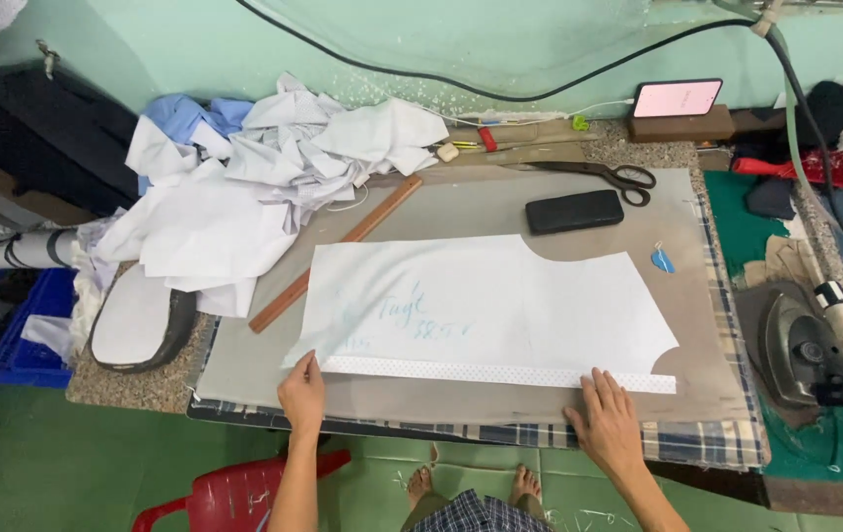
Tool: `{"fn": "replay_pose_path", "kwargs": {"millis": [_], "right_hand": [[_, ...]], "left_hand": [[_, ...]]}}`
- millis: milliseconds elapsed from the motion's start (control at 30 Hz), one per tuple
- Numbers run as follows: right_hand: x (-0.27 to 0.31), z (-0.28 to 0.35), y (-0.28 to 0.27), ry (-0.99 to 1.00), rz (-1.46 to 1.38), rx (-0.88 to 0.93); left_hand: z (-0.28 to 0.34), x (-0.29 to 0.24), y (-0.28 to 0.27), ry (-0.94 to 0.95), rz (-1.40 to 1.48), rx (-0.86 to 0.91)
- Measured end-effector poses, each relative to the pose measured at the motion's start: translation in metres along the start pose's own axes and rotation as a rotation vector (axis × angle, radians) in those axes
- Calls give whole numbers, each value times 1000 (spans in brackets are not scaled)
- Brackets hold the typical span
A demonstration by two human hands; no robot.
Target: A person is seen cutting fabric with scissors, ironing the pieces to remove wrinkles, and then marking measurements on the fabric using a ruler and chalk.
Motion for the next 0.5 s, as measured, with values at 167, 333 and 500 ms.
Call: {"fn": "replay_pose_path", "kwargs": {"millis": [167,333,500], "right_hand": [[8,5,5,6,176,20],[16,10,10,38,234,-13],[21,7,8,35,232,-75]], "left_hand": [[16,40,2,-213,71,340],[18,40,-4,82,-163,383],[4,13,-26,440,-127,94]]}}
Point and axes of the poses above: each hand's wrist, its own z-axis away from the middle knuckle, its own y-axis out of the palm, x = y × z, the point moved 5 cm from there along -z, towards the middle knuckle, and after that the axes turned 15 degrees about -x, right-handed, at the moved point
